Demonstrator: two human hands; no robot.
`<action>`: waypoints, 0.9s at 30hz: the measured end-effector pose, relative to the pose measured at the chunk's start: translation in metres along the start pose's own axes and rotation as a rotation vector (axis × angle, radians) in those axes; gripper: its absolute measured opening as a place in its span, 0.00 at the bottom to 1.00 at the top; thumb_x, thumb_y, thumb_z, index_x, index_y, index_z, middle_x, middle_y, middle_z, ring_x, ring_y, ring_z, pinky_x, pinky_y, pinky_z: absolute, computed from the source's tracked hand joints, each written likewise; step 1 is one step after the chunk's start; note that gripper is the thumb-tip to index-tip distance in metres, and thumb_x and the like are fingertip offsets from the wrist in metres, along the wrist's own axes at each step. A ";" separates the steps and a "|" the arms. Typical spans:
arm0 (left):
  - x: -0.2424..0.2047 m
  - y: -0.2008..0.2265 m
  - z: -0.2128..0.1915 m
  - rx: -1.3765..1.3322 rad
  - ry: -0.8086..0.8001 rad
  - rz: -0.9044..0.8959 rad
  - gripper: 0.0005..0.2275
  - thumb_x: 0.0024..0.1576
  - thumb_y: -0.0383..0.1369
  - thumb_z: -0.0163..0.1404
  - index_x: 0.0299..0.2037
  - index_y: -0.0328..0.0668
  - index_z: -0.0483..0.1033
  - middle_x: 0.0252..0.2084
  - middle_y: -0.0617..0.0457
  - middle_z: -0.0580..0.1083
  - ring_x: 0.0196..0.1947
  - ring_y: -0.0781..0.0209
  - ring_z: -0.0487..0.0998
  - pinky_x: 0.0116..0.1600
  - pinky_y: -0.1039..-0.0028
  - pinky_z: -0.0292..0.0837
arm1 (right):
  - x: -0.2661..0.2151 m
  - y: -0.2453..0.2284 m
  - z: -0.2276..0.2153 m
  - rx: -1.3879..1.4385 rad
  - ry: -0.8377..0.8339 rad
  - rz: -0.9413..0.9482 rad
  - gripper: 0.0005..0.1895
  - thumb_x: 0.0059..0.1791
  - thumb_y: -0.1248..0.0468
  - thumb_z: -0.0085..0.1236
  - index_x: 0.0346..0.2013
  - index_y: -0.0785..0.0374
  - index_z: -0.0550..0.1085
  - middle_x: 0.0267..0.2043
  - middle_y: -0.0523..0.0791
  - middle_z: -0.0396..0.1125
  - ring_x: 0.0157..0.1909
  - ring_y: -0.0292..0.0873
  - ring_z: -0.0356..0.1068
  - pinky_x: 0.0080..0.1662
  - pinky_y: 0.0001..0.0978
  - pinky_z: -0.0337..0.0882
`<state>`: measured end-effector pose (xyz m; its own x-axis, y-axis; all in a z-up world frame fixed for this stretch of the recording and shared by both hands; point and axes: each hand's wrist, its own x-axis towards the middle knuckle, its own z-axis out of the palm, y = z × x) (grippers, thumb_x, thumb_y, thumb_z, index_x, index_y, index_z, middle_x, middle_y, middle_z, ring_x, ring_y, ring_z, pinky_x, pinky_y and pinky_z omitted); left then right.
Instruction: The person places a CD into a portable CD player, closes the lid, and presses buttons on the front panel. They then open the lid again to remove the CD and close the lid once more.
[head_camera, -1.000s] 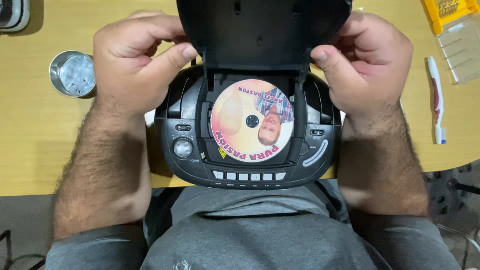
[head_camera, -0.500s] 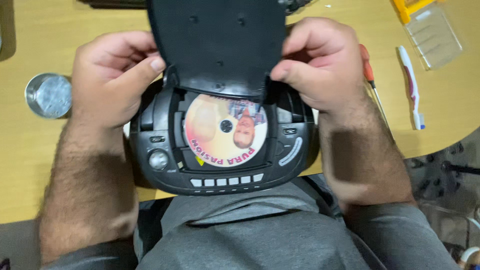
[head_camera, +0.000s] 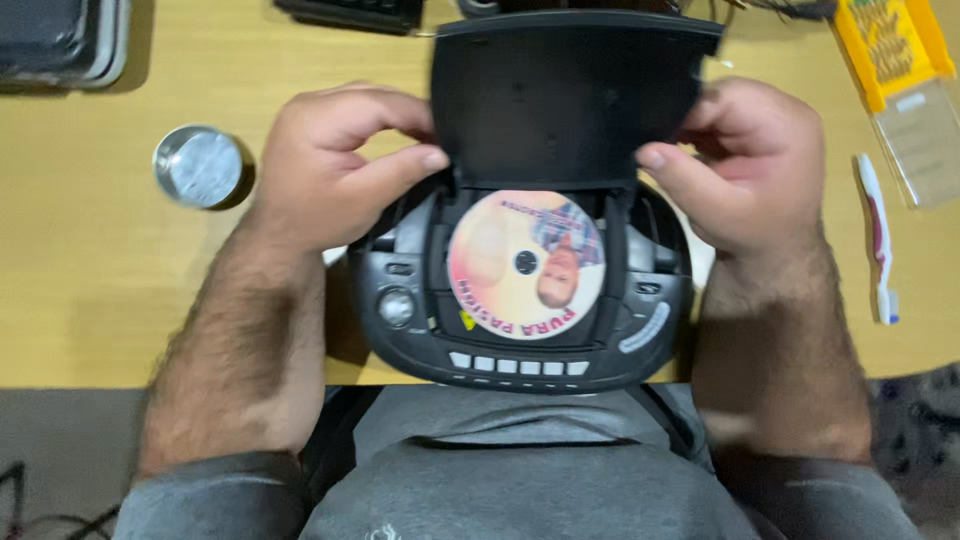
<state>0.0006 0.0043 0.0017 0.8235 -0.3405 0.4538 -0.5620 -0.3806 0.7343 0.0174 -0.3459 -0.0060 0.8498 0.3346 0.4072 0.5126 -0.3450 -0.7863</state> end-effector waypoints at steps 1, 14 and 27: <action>0.001 0.000 -0.001 0.005 0.023 -0.009 0.07 0.60 0.26 0.63 0.44 0.31 0.80 0.44 0.44 0.80 0.44 0.56 0.82 0.53 0.69 0.76 | -0.002 0.003 0.000 0.002 -0.022 -0.013 0.16 0.54 0.66 0.68 0.33 0.69 0.68 0.33 0.45 0.60 0.37 0.39 0.58 0.42 0.32 0.58; 0.001 -0.015 -0.005 -0.099 0.048 0.274 0.05 0.62 0.27 0.58 0.44 0.33 0.80 0.42 0.49 0.81 0.43 0.56 0.82 0.50 0.68 0.76 | -0.018 0.035 -0.009 -0.002 0.061 -0.055 0.15 0.56 0.64 0.67 0.43 0.71 0.69 0.45 0.51 0.67 0.46 0.43 0.65 0.52 0.36 0.66; 0.003 -0.020 -0.004 -0.230 0.066 0.402 0.07 0.57 0.23 0.58 0.44 0.40 0.80 0.37 0.55 0.79 0.36 0.64 0.80 0.42 0.73 0.75 | -0.025 0.054 -0.015 0.045 0.170 -0.095 0.17 0.52 0.71 0.66 0.53 0.70 0.71 0.55 0.53 0.68 0.58 0.48 0.68 0.65 0.44 0.73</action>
<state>0.0145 0.0141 -0.0092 0.5516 -0.3637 0.7506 -0.8116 -0.0265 0.5836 0.0256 -0.3865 -0.0521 0.8082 0.2096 0.5503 0.5889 -0.2781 -0.7589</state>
